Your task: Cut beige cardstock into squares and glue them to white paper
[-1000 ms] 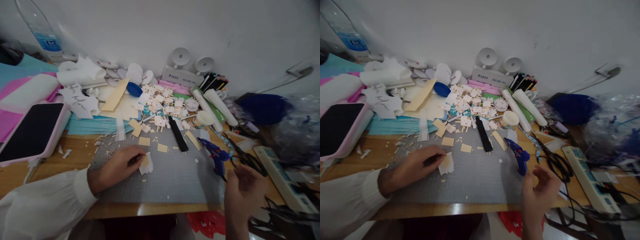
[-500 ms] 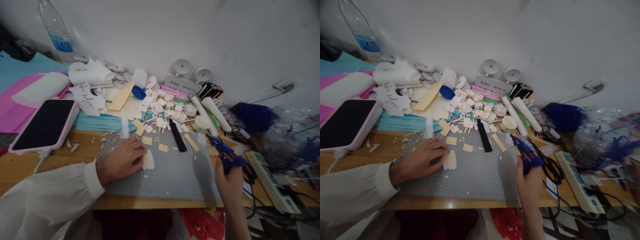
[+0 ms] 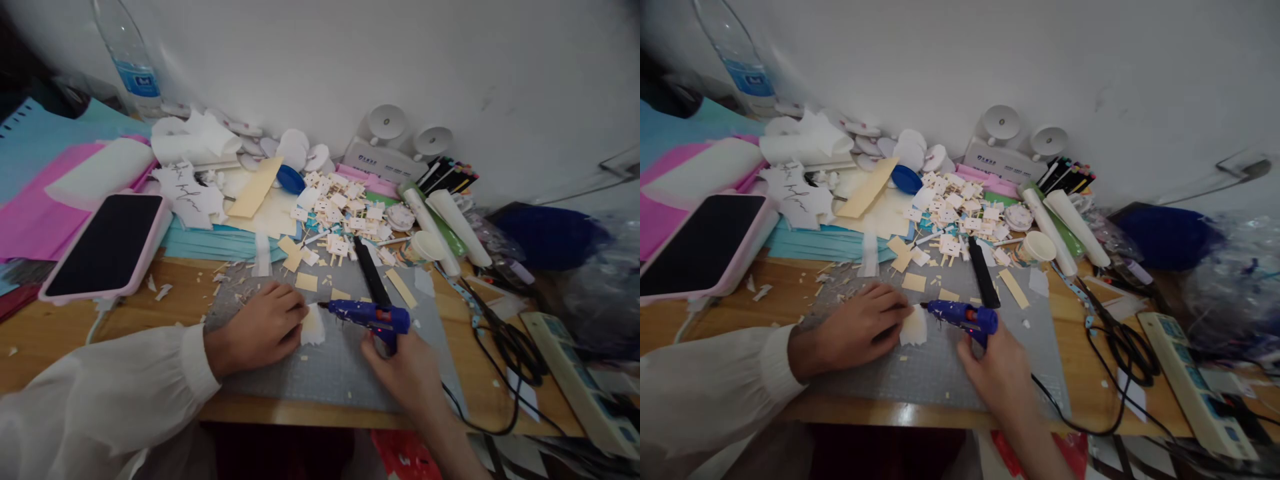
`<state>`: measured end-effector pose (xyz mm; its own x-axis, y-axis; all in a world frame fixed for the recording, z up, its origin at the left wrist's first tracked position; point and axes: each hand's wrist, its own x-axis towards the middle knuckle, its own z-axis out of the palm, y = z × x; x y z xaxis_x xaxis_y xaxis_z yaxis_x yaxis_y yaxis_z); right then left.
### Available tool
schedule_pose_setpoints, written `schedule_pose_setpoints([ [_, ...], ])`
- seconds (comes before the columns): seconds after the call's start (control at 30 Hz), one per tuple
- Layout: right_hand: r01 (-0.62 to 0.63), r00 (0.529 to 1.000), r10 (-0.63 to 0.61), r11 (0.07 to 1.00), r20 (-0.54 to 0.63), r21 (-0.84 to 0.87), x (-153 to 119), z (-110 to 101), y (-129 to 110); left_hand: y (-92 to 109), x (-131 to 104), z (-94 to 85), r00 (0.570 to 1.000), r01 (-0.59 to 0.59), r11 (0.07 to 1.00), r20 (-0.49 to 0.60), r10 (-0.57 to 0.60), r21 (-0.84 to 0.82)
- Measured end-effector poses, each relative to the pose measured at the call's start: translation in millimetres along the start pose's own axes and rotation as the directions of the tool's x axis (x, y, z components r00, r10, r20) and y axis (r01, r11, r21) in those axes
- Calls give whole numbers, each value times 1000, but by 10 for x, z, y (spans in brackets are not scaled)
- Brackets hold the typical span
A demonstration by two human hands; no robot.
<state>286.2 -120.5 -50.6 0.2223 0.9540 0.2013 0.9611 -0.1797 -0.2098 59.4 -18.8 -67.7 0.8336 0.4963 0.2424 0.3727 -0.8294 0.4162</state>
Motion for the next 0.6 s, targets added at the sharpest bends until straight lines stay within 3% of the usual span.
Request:
schedule_pose_setpoints([
  [0.2, 44, 997, -39, 995, 61, -86, 20, 37, -46, -9, -8, 11, 1000, -11, 1000, 6, 11, -6],
  [0.4, 119, 993, -117, 987, 19, -112, 26, 60, -48, -7, -6, 14, 1000, 1, 1000, 25, -1, 2],
  [0.6, 146, 989, -139, 974, 52, -172, 17, 79, -48, 0, -2, 14, 999, 9, 1000, 33, -10, 12],
])
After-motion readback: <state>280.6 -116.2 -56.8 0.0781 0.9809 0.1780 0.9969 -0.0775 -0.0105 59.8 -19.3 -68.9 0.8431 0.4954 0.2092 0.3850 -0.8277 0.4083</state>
